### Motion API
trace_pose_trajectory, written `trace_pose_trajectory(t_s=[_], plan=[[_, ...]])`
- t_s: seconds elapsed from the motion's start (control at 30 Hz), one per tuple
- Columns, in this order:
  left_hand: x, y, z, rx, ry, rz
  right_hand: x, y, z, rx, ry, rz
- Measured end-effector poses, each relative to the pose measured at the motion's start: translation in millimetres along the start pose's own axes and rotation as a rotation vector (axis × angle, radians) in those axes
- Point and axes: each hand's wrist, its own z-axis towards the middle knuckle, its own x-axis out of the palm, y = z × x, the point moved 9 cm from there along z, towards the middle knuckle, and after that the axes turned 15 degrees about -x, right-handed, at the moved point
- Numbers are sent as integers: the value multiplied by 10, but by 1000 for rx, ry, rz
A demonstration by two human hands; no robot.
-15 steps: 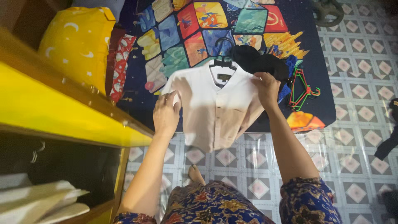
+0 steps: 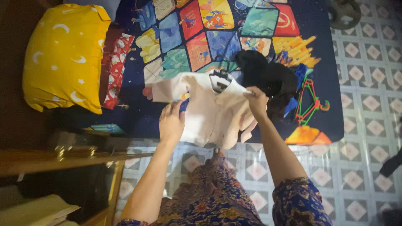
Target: The person repeatedly opens a yellow wardrobe, removes shirts on hangers one by one, and places them on a nearby bed. The shirts include black, blue, white, and maroon garments. The person continues this process until the end of the clip.
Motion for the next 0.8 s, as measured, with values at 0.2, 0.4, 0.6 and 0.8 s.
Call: trace_pose_trajectory(t_s=[0.2, 0.4, 0.6, 0.8], plan=[[363, -171, 338, -105, 74, 5, 343, -587, 487, 186, 121, 107], [750, -390, 682, -142, 61, 22, 453, -771, 1374, -162, -16, -29], [1004, -509, 714, -187, 87, 37, 506, -962, 1492, -277, 20, -106], [951, -486, 650, -215, 46, 64, 509, -816, 1110, -340, 117, -181]])
